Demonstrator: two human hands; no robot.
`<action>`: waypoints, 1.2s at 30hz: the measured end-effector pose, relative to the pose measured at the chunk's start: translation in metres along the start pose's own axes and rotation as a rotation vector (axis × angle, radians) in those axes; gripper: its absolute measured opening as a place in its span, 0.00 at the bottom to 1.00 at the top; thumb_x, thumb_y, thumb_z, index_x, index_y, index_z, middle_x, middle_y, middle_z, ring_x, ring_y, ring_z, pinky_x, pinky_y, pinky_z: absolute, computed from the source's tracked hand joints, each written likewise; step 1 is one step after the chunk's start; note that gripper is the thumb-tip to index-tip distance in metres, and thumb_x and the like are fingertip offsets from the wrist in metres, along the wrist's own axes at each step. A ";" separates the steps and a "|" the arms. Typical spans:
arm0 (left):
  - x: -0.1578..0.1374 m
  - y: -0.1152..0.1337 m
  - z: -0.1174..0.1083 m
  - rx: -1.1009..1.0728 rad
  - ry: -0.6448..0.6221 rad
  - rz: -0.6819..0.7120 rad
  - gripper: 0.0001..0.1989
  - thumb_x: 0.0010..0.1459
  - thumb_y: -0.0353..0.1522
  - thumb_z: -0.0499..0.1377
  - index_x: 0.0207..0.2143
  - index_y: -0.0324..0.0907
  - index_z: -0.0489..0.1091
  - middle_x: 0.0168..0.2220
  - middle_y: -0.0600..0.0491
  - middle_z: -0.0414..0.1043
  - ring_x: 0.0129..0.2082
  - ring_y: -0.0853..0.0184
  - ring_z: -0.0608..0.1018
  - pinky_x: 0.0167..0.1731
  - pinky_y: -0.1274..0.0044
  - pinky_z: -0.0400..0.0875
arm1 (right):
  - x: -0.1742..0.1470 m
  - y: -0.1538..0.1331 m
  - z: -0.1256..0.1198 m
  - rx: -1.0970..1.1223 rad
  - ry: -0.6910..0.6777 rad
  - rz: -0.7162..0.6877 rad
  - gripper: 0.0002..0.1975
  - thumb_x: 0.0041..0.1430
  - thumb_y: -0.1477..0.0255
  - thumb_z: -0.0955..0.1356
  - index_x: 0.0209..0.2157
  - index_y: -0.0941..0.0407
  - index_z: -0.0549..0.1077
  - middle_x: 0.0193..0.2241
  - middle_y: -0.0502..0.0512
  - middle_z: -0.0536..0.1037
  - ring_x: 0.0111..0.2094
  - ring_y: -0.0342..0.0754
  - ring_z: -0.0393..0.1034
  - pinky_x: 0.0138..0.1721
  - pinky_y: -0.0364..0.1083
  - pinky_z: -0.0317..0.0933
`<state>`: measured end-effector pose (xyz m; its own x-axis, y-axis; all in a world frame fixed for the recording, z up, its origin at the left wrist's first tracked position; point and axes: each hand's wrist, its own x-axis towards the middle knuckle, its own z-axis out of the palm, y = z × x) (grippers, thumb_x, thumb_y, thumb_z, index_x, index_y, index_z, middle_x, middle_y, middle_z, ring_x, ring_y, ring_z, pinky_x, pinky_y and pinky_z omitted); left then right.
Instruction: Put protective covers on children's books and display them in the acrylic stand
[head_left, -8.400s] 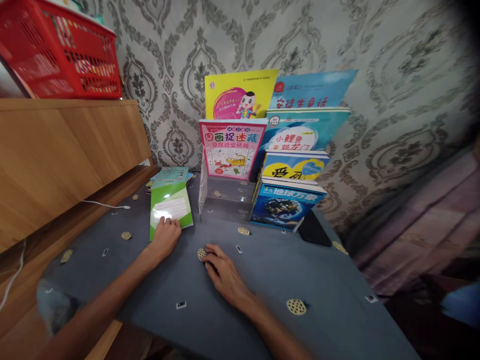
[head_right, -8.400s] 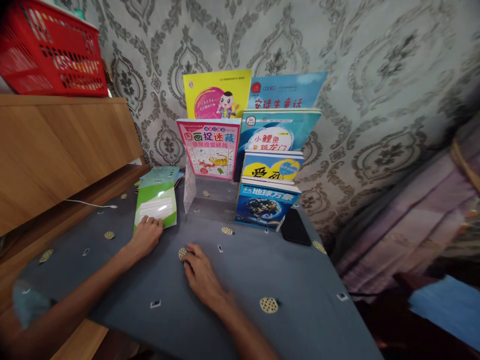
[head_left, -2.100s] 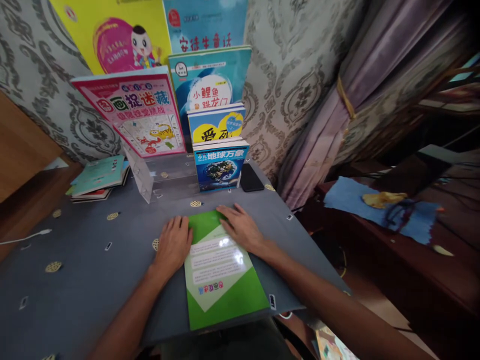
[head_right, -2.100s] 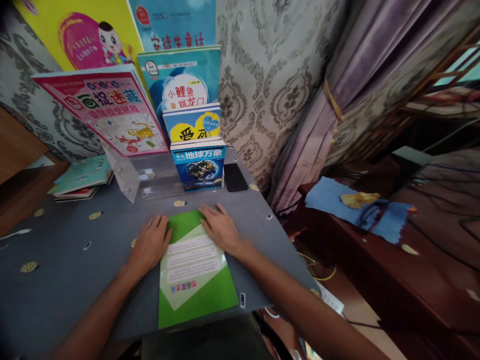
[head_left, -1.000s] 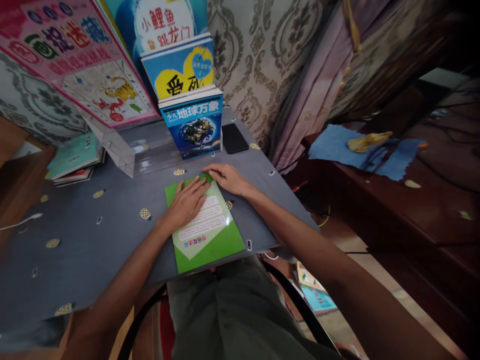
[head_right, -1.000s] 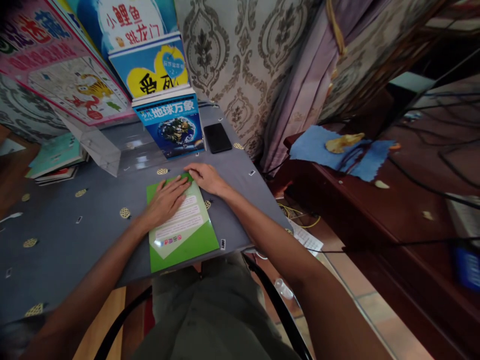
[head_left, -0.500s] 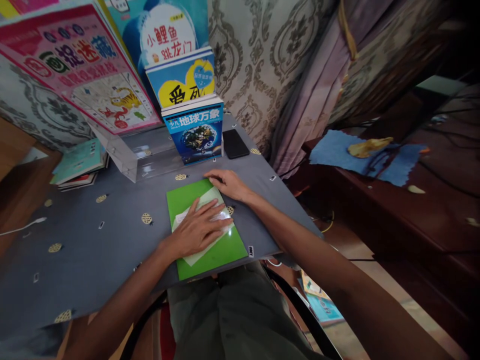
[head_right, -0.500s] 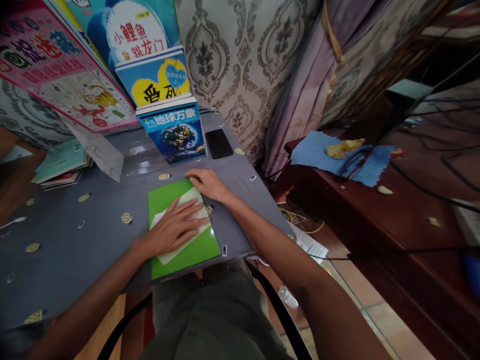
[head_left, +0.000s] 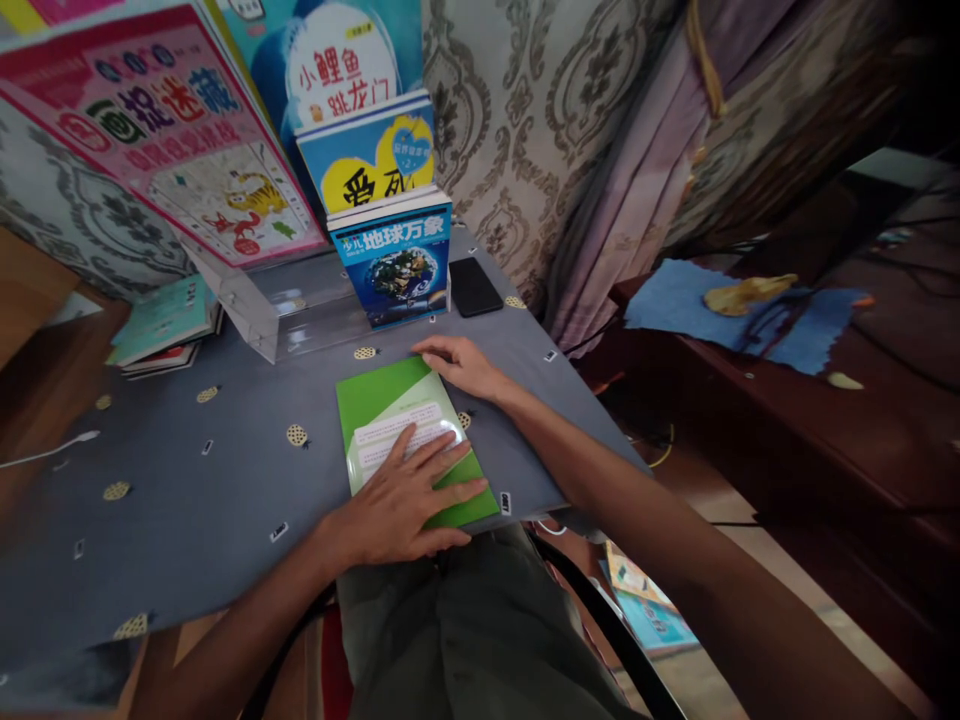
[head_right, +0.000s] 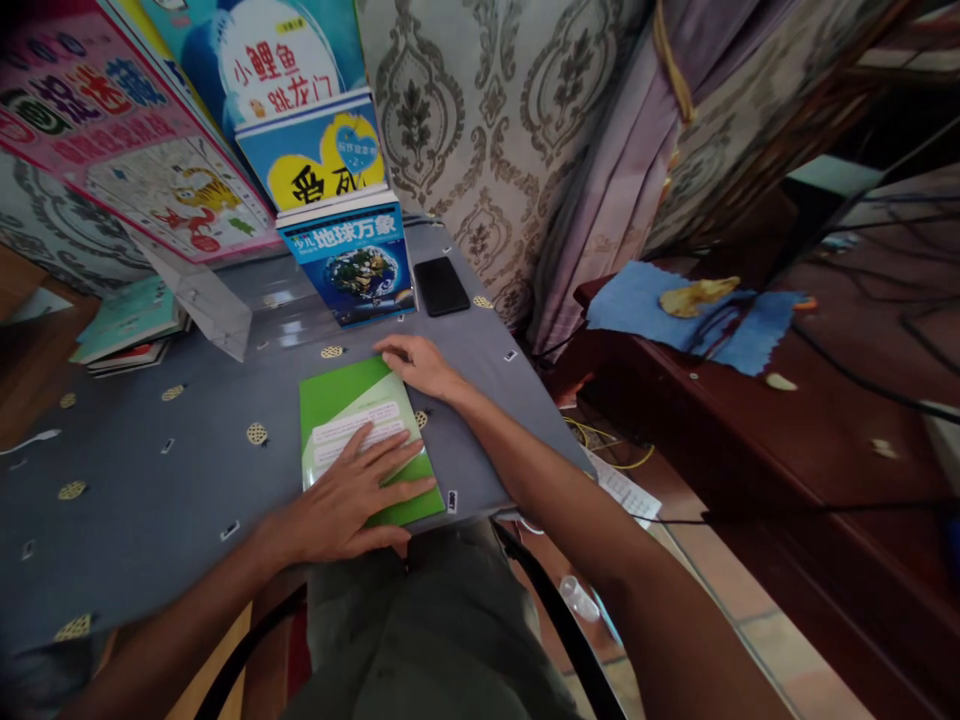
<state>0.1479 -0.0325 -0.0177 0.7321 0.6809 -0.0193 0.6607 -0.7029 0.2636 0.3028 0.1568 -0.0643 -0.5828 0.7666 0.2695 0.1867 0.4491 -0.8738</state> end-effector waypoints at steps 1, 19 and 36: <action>0.001 -0.002 -0.002 -0.001 -0.003 -0.002 0.25 0.69 0.47 0.50 0.65 0.55 0.62 0.70 0.50 0.55 0.71 0.54 0.56 0.69 0.51 0.41 | 0.001 0.002 0.000 0.056 0.007 0.016 0.15 0.63 0.73 0.64 0.48 0.56 0.78 0.47 0.55 0.82 0.49 0.50 0.75 0.53 0.52 0.67; 0.058 -0.074 -0.008 0.114 0.051 -0.233 0.26 0.70 0.47 0.47 0.67 0.54 0.58 0.72 0.51 0.52 0.72 0.55 0.53 0.68 0.48 0.41 | 0.006 0.007 -0.023 0.440 0.268 0.160 0.11 0.60 0.67 0.68 0.41 0.56 0.79 0.41 0.57 0.83 0.45 0.51 0.78 0.49 0.51 0.70; 0.053 -0.057 0.023 0.129 0.330 -0.816 0.26 0.65 0.27 0.46 0.64 0.31 0.59 0.68 0.33 0.57 0.70 0.53 0.59 0.66 0.56 0.54 | -0.035 -0.024 0.044 -0.473 -0.103 -0.235 0.27 0.65 0.76 0.59 0.64 0.63 0.62 0.63 0.69 0.67 0.66 0.55 0.60 0.64 0.57 0.59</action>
<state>0.1531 0.0392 -0.0560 -0.0469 0.9904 0.1302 0.9837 0.0232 0.1785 0.2841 0.0991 -0.0704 -0.7216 0.5825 0.3740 0.3643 0.7790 -0.5104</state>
